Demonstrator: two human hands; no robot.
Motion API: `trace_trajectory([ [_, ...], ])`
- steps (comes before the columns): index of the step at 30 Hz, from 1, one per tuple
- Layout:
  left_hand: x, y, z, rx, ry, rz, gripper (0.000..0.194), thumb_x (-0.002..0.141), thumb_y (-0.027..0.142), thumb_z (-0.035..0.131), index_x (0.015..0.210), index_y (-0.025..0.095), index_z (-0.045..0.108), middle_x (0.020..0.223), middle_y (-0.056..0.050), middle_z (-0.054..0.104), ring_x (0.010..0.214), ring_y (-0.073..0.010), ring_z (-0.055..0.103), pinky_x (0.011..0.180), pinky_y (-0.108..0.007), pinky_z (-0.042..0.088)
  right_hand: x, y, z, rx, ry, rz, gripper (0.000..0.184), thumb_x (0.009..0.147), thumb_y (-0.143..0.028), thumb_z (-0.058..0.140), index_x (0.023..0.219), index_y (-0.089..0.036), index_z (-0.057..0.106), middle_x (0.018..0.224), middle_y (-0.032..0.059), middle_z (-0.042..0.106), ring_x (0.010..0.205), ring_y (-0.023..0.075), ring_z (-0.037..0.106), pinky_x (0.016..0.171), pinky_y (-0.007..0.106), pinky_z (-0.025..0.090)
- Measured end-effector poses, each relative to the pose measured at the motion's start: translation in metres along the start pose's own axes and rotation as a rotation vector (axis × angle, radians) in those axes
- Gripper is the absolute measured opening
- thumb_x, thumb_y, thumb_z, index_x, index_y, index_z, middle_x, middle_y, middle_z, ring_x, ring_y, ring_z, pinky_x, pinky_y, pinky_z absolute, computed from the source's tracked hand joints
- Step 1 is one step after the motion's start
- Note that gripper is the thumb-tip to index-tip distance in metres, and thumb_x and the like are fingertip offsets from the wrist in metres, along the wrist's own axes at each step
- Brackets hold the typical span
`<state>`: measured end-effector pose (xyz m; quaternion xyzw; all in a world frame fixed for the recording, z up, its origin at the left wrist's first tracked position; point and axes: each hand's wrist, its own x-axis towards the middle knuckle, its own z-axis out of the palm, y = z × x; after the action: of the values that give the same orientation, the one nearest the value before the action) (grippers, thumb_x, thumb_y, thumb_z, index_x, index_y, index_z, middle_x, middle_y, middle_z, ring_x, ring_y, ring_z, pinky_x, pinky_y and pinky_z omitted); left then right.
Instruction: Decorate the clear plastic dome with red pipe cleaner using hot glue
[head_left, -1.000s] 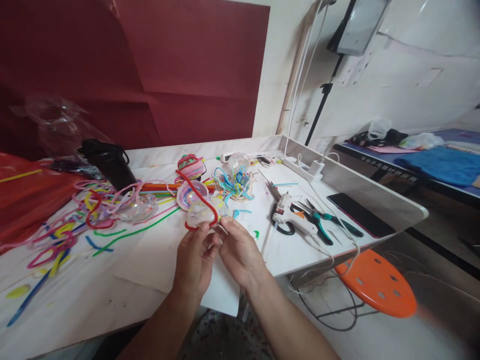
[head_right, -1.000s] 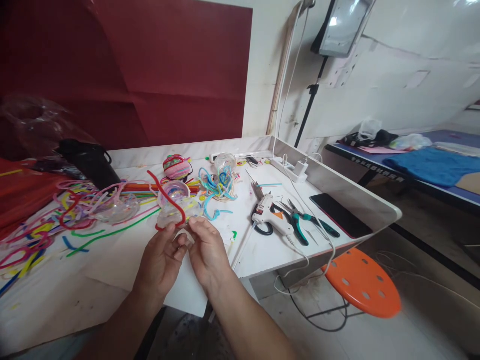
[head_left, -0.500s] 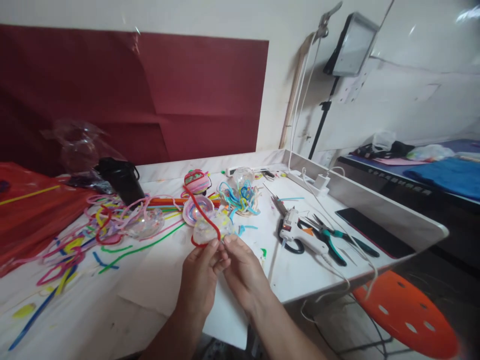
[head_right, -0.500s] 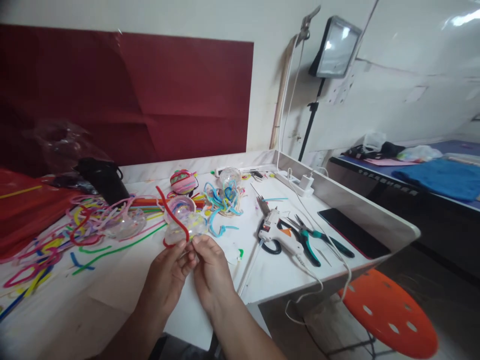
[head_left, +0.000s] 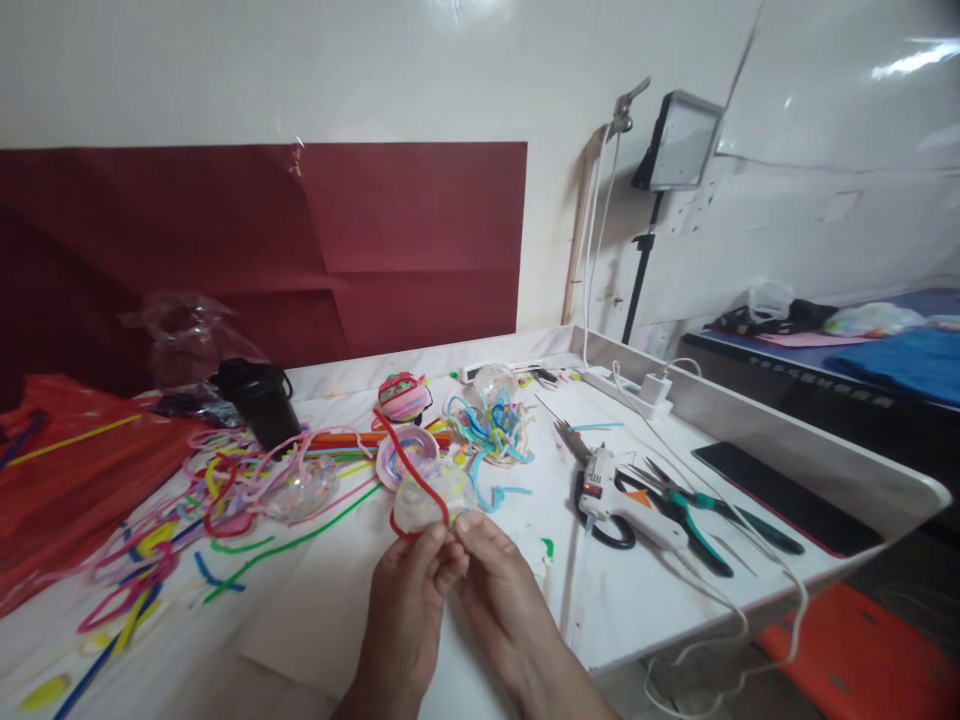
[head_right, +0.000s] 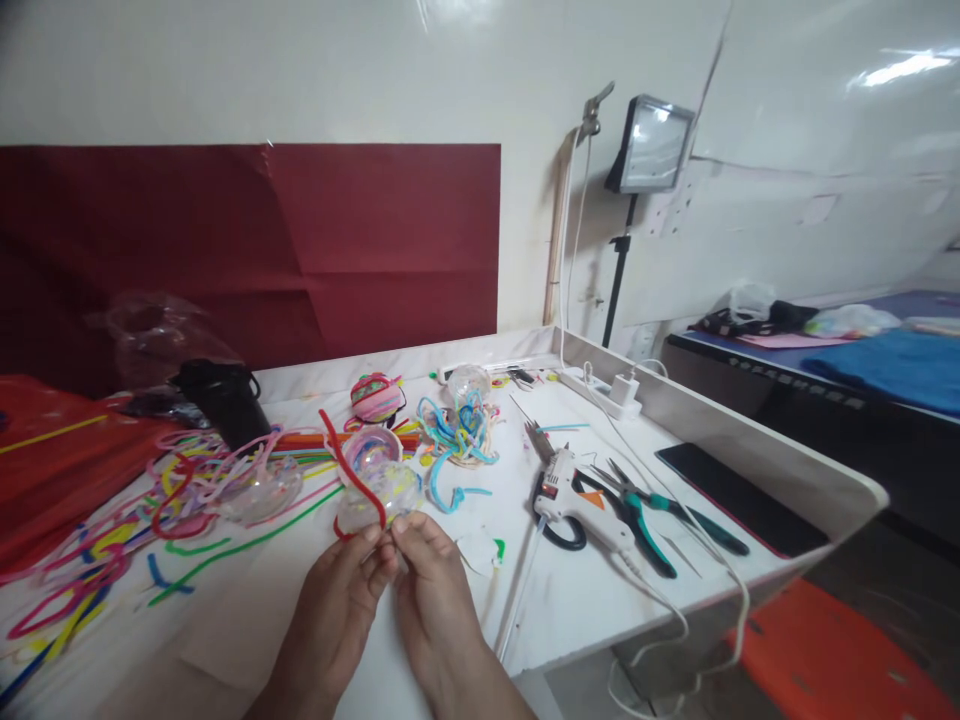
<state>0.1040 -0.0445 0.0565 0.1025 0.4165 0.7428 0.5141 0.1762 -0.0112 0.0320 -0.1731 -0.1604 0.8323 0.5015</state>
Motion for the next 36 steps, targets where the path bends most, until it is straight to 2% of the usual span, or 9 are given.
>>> trace_trajectory([
  [9, 0.007, 0.005, -0.001, 0.055, 0.026, 0.01, 0.038, 0.033, 0.023, 0.098, 0.058, 0.008, 0.073, 0.056, -0.004, 0.069, 0.053, -0.0111, 0.063, 0.051, -0.018, 0.057, 0.003, 0.003, 0.005, 0.01, 0.02, 0.008, 0.041, 0.046, -0.033, 0.101, 0.062, -0.014, 0.068, 0.061, -0.0023, 0.064, 0.059, 0.0076, 0.053, 0.064, 0.019, 0.044],
  [17, 0.014, 0.002, 0.002, 0.036, -0.091, 0.047, 0.033, 0.044, 0.024, 0.097, 0.064, 0.011, 0.074, 0.063, -0.004, 0.073, 0.058, -0.0112, 0.066, 0.058, -0.018, 0.058, 0.006, -0.004, 0.007, 0.031, 0.039, 0.007, 0.04, 0.047, -0.031, 0.101, 0.062, -0.015, 0.068, 0.062, -0.0031, 0.064, 0.061, 0.0073, 0.052, 0.064, 0.018, 0.043],
  [23, 0.016, 0.0, 0.006, -0.06, -0.084, 0.036, 0.031, 0.046, 0.017, 0.093, 0.069, 0.012, 0.074, 0.067, -0.003, 0.075, 0.06, -0.0121, 0.069, 0.059, -0.019, 0.059, 0.005, -0.011, 0.011, 0.057, 0.09, 0.022, 0.042, 0.04, -0.028, 0.102, 0.061, -0.016, 0.067, 0.062, -0.0051, 0.062, 0.062, 0.007, 0.053, 0.064, 0.016, 0.044],
  [31, 0.017, -0.003, 0.01, -0.118, -0.069, 0.003, 0.011, 0.063, 0.014, 0.079, 0.071, 0.014, 0.07, 0.066, -0.002, 0.074, 0.057, -0.0114, 0.068, 0.058, -0.02, 0.057, 0.005, -0.01, 0.008, 0.092, 0.08, 0.027, 0.042, 0.039, -0.027, 0.102, 0.061, -0.016, 0.068, 0.061, -0.0054, 0.063, 0.06, 0.0058, 0.053, 0.062, 0.014, 0.045],
  [36, 0.019, -0.005, 0.01, -0.043, -0.116, 0.036, 0.017, 0.06, 0.017, 0.086, 0.069, 0.015, 0.071, 0.068, -0.001, 0.074, 0.062, -0.0111, 0.068, 0.061, -0.019, 0.057, 0.003, -0.012, 0.007, 0.088, 0.103, 0.019, 0.041, 0.041, -0.027, 0.101, 0.065, -0.018, 0.069, 0.067, -0.0057, 0.063, 0.064, 0.007, 0.054, 0.064, 0.017, 0.047],
])
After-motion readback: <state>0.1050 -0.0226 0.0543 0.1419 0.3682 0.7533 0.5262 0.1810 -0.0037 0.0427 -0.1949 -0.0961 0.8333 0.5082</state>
